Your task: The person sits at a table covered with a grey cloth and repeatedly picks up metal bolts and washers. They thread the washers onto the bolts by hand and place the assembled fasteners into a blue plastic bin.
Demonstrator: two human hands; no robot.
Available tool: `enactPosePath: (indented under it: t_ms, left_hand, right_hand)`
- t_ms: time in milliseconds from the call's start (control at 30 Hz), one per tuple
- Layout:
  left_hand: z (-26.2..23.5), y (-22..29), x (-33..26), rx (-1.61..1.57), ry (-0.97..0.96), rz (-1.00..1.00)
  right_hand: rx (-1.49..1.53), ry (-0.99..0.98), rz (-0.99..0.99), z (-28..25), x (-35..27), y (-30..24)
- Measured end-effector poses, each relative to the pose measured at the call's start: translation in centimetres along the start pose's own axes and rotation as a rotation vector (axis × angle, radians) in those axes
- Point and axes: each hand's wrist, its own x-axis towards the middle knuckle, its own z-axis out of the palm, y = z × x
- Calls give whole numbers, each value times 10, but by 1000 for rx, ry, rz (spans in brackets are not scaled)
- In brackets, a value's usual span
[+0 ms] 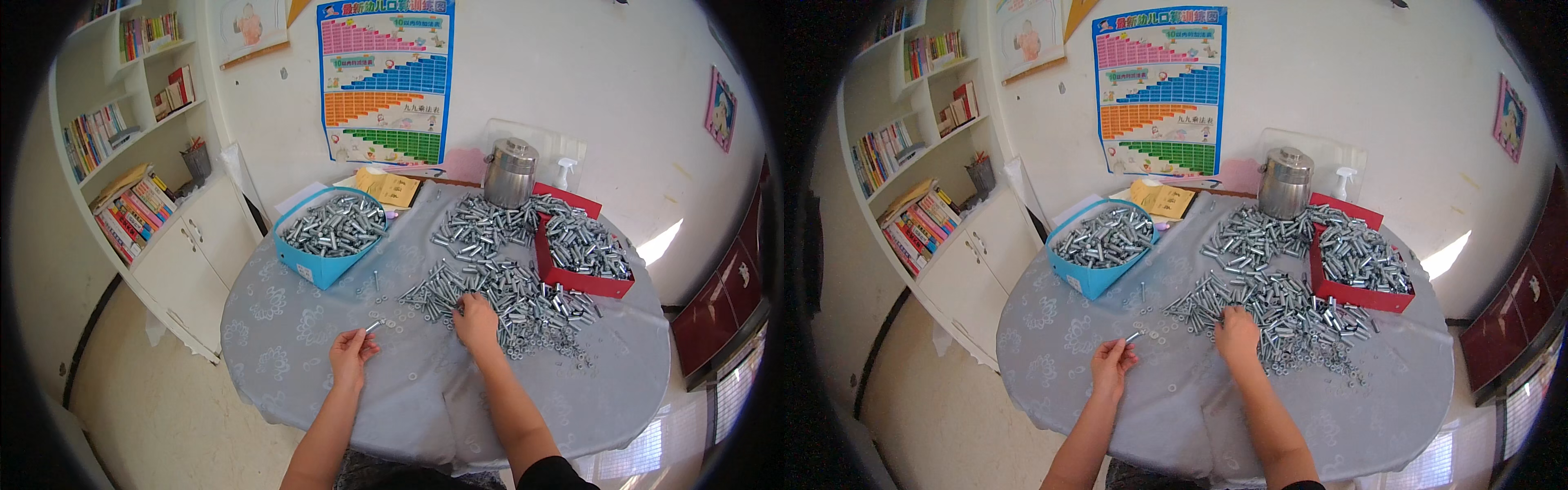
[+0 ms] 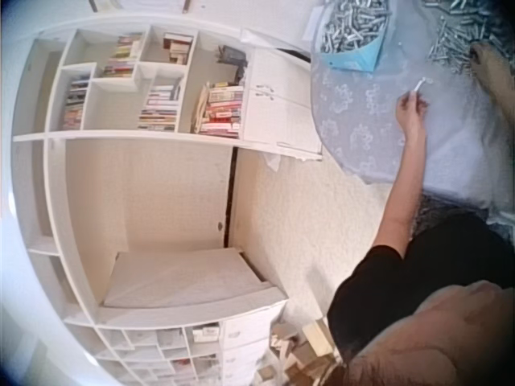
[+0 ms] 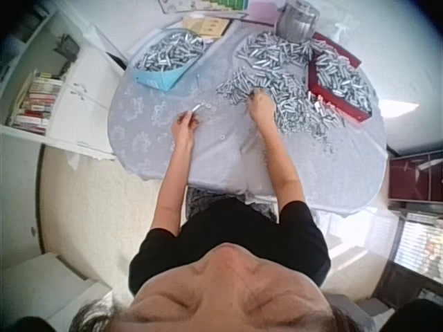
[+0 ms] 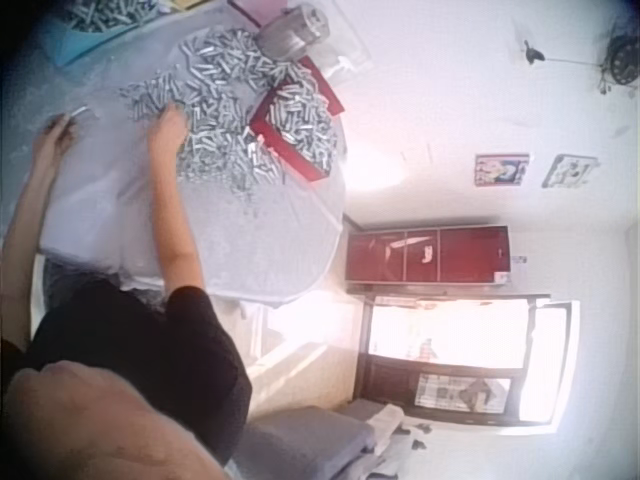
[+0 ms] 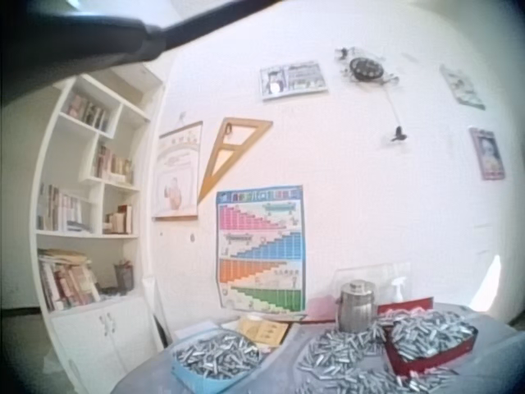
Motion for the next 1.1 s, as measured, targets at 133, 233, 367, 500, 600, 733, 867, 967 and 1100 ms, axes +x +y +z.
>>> enactPosePath:
  t_ms: [133, 233, 367, 500, 600, 733, 867, 967, 1100]
  left_hand:
    - [3, 2, -1, 29, 12, 27]
    - [4, 3, 3, 7, 64, 56]
    - [10, 21, 26, 29, 142, 116]
    - [29, 74, 99, 99, 87, 285]
    - [64, 112, 135, 238, -47, 328]
    - [73, 100, 145, 586, -77, 478]
    - [58, 30, 131, 1001, -253, 555]
    - [67, -6, 113, 1104, -368, 489]
    - [93, -23, 98, 1283, -525, 570]
  right_hand:
    - [-39, -90, 91, -5, 2, 14]
    - [-39, -91, 105, -4, 4, 14]
    - [-77, -91, 75, 4, 4, 21]
    - [-17, -77, 66, 2, 4, 19]
    - [9, -75, 72, 2, 4, 26]
    - [64, -89, 122, -3, 7, 27]
    - [122, -147, 135, -8, 8, 27]
    - [162, -160, 140, -12, 8, 30]
    - [258, -207, 177, -15, 13, 36]
